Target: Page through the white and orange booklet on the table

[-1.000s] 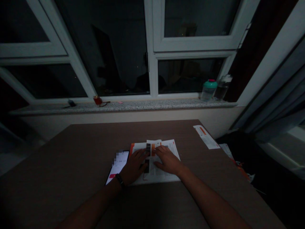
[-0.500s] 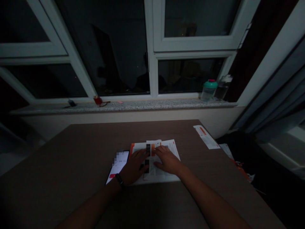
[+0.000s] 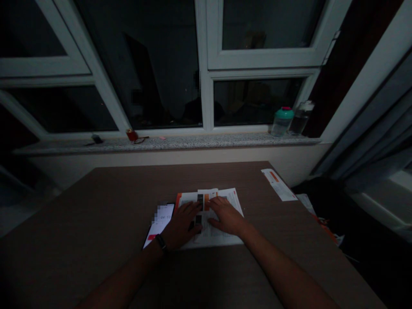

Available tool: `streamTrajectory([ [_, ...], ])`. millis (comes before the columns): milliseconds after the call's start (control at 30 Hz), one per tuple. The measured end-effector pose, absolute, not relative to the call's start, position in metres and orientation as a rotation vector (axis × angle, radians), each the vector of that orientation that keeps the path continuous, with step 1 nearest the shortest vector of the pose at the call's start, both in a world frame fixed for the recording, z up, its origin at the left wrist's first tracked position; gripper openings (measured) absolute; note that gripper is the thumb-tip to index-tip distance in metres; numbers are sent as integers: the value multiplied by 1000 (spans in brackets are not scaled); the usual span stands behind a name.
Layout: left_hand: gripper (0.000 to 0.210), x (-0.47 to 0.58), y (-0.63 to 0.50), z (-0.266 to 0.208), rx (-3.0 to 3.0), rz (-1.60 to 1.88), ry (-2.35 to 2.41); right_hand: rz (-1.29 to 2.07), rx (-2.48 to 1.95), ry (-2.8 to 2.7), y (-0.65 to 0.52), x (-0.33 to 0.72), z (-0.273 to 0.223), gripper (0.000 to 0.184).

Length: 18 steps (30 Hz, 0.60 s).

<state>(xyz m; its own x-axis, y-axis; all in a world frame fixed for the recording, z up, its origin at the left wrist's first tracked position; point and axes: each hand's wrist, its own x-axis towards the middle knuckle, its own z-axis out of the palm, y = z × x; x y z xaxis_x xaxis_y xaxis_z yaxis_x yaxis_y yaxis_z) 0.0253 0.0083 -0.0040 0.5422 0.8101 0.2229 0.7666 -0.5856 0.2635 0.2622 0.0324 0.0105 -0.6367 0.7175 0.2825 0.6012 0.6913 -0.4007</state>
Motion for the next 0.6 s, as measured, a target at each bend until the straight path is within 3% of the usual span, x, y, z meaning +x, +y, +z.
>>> streamTrajectory([
  [433, 63, 27, 5, 8, 2633, 393, 1365, 366, -1000, -2406, 33, 265, 14, 53],
  [600, 62, 27, 6, 8, 2611, 379, 1379, 308, -1156, -2155, 42, 277, 15, 26],
])
